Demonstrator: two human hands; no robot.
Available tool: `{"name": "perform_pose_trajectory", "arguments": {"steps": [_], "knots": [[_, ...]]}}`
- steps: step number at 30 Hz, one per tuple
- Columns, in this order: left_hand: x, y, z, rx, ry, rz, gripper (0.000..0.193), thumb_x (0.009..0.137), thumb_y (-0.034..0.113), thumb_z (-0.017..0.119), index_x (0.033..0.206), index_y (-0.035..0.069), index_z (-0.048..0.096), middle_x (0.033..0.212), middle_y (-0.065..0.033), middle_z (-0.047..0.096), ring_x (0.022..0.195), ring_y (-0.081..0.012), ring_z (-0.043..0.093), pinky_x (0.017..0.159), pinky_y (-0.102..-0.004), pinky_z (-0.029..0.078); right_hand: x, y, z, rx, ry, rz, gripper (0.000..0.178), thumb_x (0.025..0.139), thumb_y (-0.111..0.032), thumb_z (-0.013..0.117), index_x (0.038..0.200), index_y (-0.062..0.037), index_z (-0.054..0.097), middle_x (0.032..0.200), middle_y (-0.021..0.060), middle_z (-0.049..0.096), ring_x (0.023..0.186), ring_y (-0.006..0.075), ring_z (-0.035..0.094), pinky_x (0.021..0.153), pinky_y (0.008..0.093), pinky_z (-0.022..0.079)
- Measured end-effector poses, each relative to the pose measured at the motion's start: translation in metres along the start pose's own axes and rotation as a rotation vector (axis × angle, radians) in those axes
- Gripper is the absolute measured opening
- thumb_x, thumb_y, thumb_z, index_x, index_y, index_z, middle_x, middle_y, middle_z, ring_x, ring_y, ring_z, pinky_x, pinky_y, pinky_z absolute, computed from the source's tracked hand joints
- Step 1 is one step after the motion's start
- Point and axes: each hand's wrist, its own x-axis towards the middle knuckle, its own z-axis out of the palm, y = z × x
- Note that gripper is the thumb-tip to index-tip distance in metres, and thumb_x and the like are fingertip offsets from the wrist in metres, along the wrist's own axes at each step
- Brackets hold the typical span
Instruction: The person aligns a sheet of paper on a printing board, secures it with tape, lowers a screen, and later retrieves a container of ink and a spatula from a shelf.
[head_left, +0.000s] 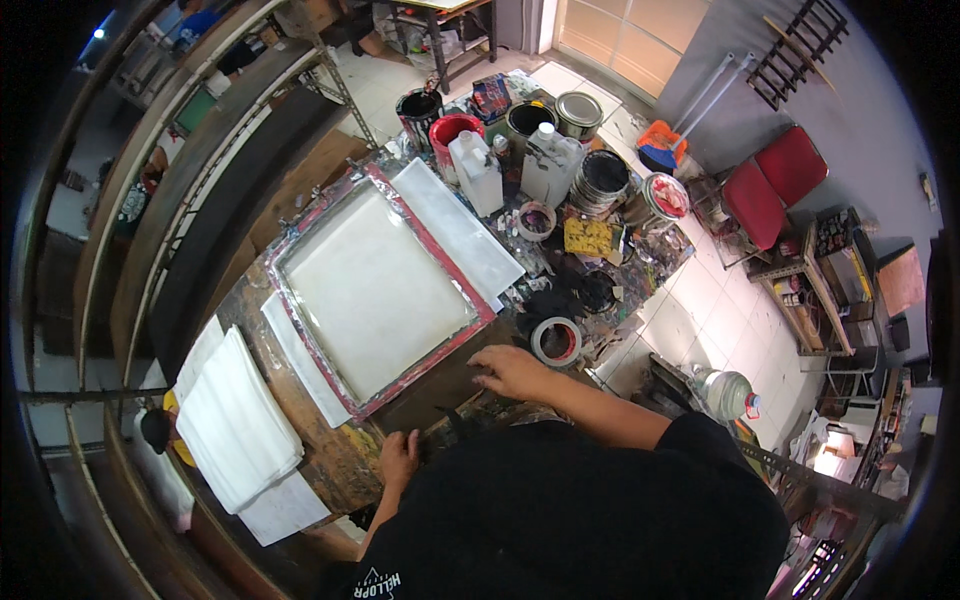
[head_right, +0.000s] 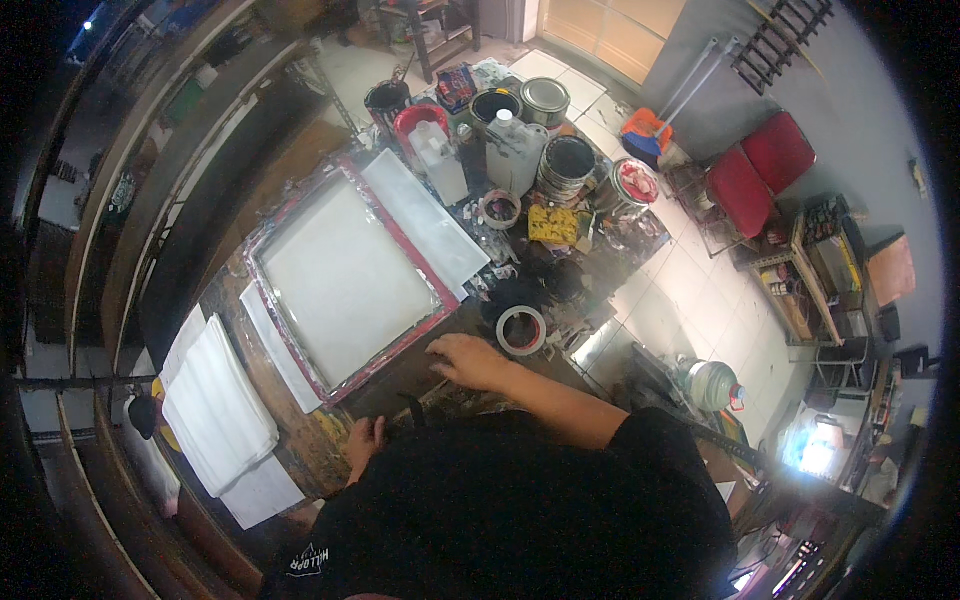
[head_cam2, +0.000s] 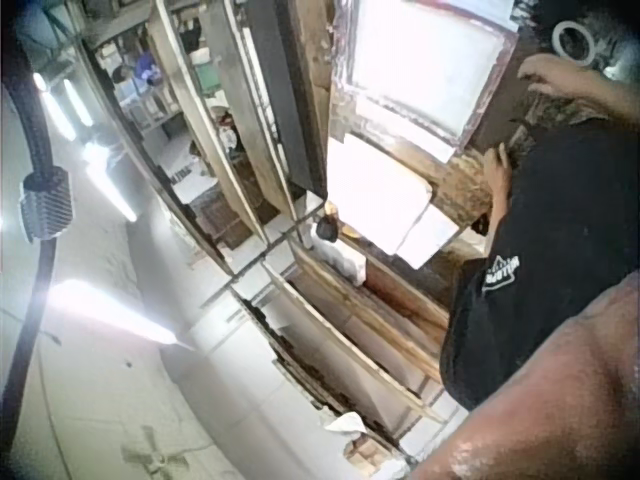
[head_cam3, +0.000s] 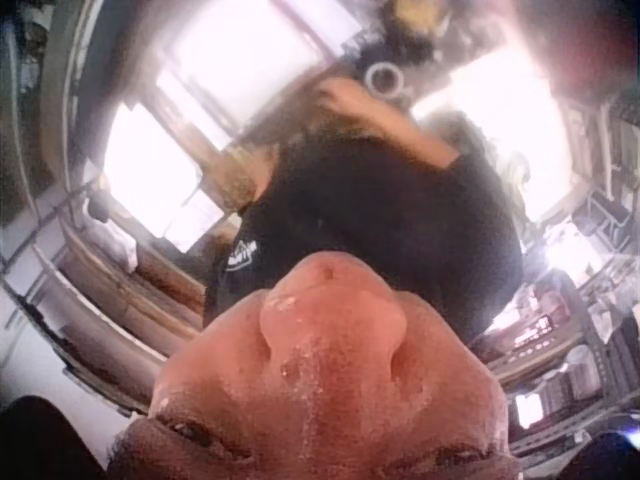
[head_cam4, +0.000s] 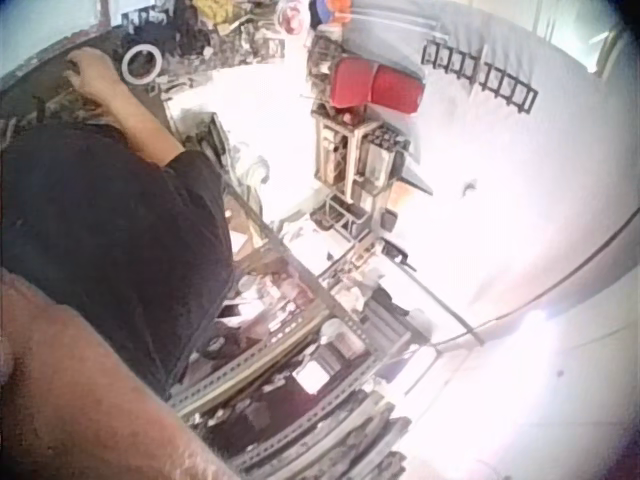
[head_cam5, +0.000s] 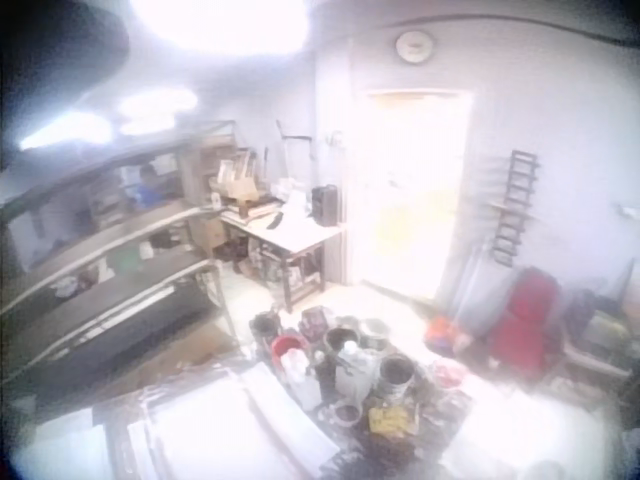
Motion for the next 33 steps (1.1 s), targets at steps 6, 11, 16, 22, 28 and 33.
{"name": "perform_pose_trajectory", "arguments": {"steps": [6,11,16,22,28,33], "knots": [[0.029,0.028,0.006,-0.013,-0.164,0.492,0.044,0.093,0.042,0.075,0.074,0.004,0.059,0.075,-0.0138,0.057,0.075,-0.0348,0.062,0.065,-0.0461,0.05,-0.046,0.008,-0.003,-0.069,0.101,0.148,0.027,0.093,-0.026,0.07,0.111,-0.0056,0.066,0.109,0.0159,0.069,0.106,0.0361,0.066,0.091,0.0466,0.052],[0.042,0.039,-0.001,-0.054,-0.232,0.636,0.047,0.092,0.044,0.075,0.07,0.007,0.057,0.071,-0.0103,0.058,0.071,-0.0314,0.064,0.061,-0.0445,0.05,-0.105,0.006,0.033,-0.114,0.085,0.344,0.028,0.094,-0.029,0.068,0.108,-0.0058,0.067,0.105,0.0176,0.07,0.104,0.0383,0.066,0.09,0.0499,0.052],[0.05,0.034,0.005,0.025,-0.3,0.66,0.046,0.092,0.048,0.072,0.072,0.008,0.062,0.066,-0.0118,0.06,0.066,-0.0356,0.065,0.058,-0.047,0.051,-0.184,0.016,0.073,-0.071,0.168,0.576,0.027,0.091,-0.028,0.069,0.106,-0.0055,0.071,0.105,0.0196,0.073,0.103,0.0398,0.068,0.089,0.0493,0.053],[0.067,0.037,0.016,0.154,-0.432,0.678,0.056,0.091,0.056,0.069,0.07,0.004,0.067,0.067,-0.0197,0.066,0.068,-0.042,0.067,0.061,-0.052,0.052,-0.295,0.055,0.123,-0.079,0.587,0.861,0.026,0.086,-0.026,0.078,0.1,-0.0036,0.075,0.094,0.0174,0.075,0.088,0.0341,0.073,0.08,0.0425,0.057],[0.087,0.052,0.015,0.345,-0.64,0.653,0.066,0.091,0.064,0.064,0.07,0.002,0.073,0.071,-0.0239,0.067,0.072,-0.0443,0.068,0.065,-0.054,0.053,-0.365,0.07,0.168,0.047,0.638,1.172,0.027,0.087,-0.025,0.079,0.101,-0.0021,0.075,0.101,0.0185,0.075,0.094,0.0352,0.072,0.083,0.0441,0.057],[0.102,0.069,0.021,0.429,-0.786,0.648,0.072,0.091,0.069,0.06,0.072,0.0,0.074,0.073,-0.0266,0.068,0.074,-0.0461,0.068,0.069,-0.0545,0.054,-0.411,0.096,0.21,0.096,0.57,1.275,0.029,0.087,-0.026,0.078,0.102,-0.0019,0.075,0.103,0.0192,0.075,0.095,0.0361,0.072,0.084,0.0447,0.056]]}}
